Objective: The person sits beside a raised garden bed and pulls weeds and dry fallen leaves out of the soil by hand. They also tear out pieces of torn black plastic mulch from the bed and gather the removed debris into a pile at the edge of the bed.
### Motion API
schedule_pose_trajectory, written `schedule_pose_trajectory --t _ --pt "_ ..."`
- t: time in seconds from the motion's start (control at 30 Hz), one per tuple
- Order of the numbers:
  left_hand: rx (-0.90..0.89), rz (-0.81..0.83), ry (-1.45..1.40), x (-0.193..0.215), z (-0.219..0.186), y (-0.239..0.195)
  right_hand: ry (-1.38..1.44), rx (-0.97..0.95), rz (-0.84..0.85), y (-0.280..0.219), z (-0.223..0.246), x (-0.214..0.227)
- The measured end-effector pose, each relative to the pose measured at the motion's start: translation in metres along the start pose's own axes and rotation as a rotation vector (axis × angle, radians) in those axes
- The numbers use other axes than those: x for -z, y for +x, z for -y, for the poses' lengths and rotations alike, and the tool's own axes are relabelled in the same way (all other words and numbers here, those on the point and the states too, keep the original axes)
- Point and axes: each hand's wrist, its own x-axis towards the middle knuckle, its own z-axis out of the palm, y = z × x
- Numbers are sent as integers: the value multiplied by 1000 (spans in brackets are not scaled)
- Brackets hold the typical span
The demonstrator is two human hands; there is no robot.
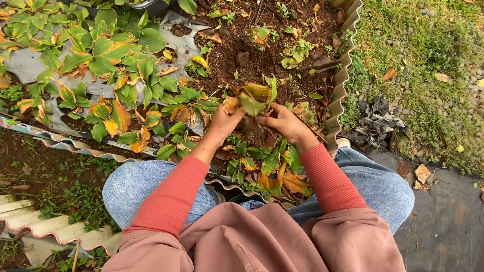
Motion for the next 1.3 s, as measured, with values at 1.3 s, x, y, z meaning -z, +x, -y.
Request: schedule_pose_trajectory --t 1.3 --pt "404 343 -463 -9 -15 -8 -550 326 -258 -29 62 31"
